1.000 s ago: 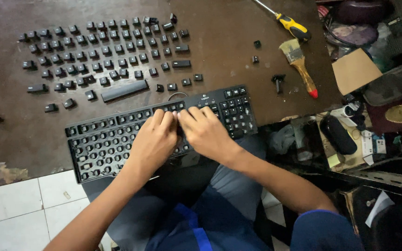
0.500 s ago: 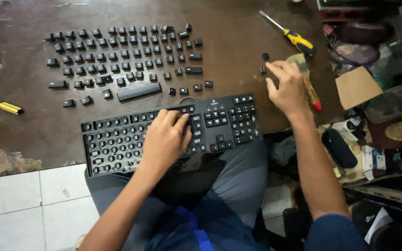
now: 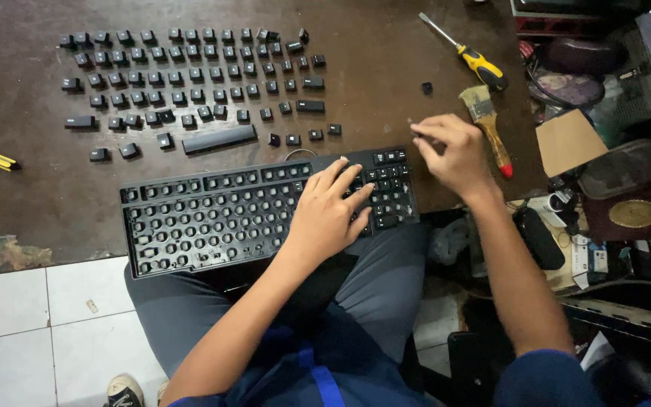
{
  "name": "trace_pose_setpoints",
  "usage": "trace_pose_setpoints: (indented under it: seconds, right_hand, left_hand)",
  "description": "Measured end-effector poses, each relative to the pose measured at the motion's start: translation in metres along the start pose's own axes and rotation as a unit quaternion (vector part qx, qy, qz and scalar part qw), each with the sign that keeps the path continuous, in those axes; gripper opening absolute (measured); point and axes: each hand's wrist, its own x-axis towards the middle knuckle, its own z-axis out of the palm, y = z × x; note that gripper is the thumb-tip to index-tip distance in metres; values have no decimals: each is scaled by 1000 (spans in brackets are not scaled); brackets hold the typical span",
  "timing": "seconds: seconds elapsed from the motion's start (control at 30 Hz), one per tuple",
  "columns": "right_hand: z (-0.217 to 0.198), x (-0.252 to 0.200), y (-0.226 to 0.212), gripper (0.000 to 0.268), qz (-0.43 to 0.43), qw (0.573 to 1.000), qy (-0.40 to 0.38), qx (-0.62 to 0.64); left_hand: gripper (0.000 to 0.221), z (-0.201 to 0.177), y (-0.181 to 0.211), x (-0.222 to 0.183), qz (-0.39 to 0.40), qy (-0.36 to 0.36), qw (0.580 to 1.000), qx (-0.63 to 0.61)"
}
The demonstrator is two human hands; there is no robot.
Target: Reassembling a computer keyboard by attaching keycaps to the switches and using a screwdriver for assembly.
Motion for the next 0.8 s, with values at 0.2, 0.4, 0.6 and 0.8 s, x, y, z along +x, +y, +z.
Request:
trace_pose_setpoints:
  seconds: [0.2,0.4,0.6,0.8]
  right_hand:
    - [-8,-48,-79,22,-25,998,-22,57]
    - [9,-64,-81,12,-85,996,0,10]
    - [-3,-67,-99,15,-111,994,-5,-13]
    - [3,-60,-96,13,-106,994,-17,29]
  left_hand:
    - [35,2,0,0,-3,4,1000,3]
    - [44,10,0,-4,-1,10,1000,17]
    - [41,17,-4,-5,3,25,999,23]
    - [39,14,-3,-4,-1,28,999,16]
